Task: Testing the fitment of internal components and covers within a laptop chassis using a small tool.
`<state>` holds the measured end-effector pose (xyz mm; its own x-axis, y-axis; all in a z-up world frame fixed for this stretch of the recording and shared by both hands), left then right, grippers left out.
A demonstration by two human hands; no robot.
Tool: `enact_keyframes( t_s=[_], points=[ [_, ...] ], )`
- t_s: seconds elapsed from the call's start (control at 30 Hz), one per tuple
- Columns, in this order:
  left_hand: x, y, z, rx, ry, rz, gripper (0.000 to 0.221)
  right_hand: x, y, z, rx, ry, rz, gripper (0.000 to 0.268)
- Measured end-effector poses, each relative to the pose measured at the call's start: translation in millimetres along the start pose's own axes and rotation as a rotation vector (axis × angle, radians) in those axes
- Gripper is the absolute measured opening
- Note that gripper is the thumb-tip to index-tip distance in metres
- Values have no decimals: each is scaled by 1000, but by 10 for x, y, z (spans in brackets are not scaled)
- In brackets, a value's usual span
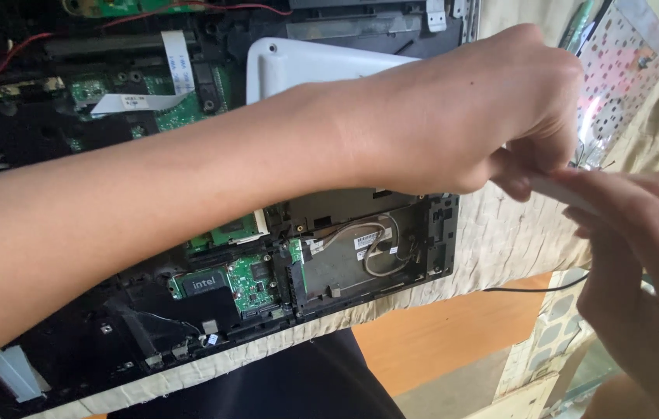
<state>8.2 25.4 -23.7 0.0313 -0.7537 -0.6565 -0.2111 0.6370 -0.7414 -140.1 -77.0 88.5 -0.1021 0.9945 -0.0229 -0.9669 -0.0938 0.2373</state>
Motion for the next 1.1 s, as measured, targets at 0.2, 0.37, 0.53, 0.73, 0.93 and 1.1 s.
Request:
enact_keyframes(
  t_s=[0.2,0.37,0.53,0.73,0.93,1.1],
  points=[
    [-29,-13,-8,-60,-32,51,22,-10,97,-3,140,22,-422,32],
    [-22,-1,0,-72,-75,50,32,12,75,-18,125,40,-320,23],
    [87,7,-48,47,-83,75,19,-69,70,-53,9,50,-161,3],
    [62,10,-42,75,-85,118,56,40,-113,88,-28,121,211,20],
    [-16,-21,-22,-69,-133,86,41,-6,-36,82,-66,179,231,44],
    [-1,-37,-61,28,-55,133,11,-94,19,6,-177,106,301,16]
  ],
)
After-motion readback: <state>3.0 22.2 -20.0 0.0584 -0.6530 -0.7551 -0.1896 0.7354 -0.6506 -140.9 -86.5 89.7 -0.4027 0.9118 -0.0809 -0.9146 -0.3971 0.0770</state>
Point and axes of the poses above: each hand's wrist, its own y-axis away from the middle knuckle, its own z-axis out of the back of the hand, x = y × z, the point moved 3 cm from there along -y, towards the middle knuckle, and after that the axes turned 13 degrees about y, right-handed, at the moved point
